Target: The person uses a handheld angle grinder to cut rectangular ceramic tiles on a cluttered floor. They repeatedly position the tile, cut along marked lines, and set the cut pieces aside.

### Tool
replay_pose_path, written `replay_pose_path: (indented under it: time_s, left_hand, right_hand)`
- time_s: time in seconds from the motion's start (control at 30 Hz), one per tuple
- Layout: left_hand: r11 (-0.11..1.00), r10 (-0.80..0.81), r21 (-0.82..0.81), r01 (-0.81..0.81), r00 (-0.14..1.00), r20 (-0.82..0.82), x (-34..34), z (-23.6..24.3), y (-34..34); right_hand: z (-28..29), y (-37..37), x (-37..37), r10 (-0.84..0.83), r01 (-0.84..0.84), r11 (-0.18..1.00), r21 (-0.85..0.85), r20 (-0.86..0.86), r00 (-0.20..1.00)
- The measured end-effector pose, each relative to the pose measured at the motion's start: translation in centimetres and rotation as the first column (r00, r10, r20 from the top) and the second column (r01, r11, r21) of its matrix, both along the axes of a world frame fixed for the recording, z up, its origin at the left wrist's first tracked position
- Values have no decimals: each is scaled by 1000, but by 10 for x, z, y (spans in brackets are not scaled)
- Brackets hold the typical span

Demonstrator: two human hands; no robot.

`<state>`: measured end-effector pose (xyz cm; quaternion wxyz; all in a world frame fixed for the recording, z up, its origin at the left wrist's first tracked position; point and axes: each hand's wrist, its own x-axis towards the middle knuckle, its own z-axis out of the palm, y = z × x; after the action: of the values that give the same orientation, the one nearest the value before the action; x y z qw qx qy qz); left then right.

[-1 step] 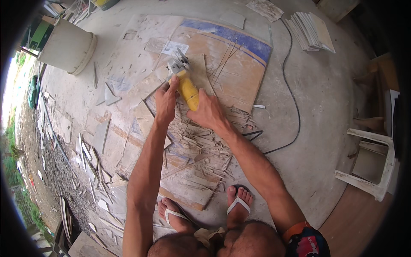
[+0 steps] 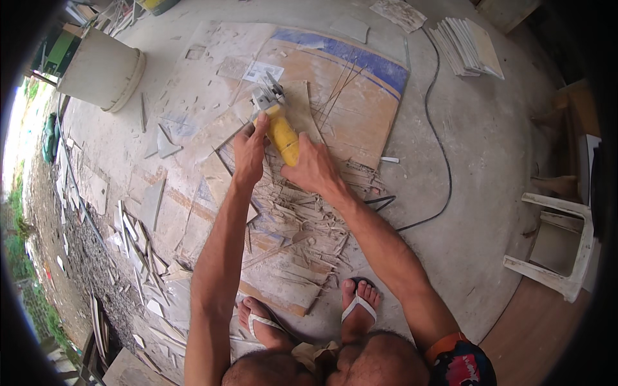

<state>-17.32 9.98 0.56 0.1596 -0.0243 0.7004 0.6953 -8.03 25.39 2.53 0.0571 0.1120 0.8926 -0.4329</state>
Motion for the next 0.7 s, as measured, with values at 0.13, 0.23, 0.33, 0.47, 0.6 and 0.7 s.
replay_pose_path:
  time_s: [0.13,0.23,0.33,0.47,0.6,0.7]
  left_hand:
    - [1000,11,-14,-11,1000,-2,1,3,1]
    - [1000,-6,-28,6,1000,-9,-8,0,0]
    - [1000,-14,-18,13,1000,-13,-10,-4,-2]
    - [1000,-10,-17,10,1000,-10,-7,2,3]
    - [1000,-8,0,8,1000,-5,-8,3,2]
    - [1000,-10,10,10,1000,23,-7,6,2]
  right_hand:
    - [2,1,-1,11,-11,1000,-1,18,1000]
    - [3,5,-7,21,-21,1000,-8,13,1000]
    - [6,5,-8,29,-29,1000,-10,33,999]
    - [8,7,-8,23,-23,1000,0,52,998]
    - [16,7,-7,-5,9,999,-40,82,997]
    - [16,8,-9,5,1,999,-51,104,995]
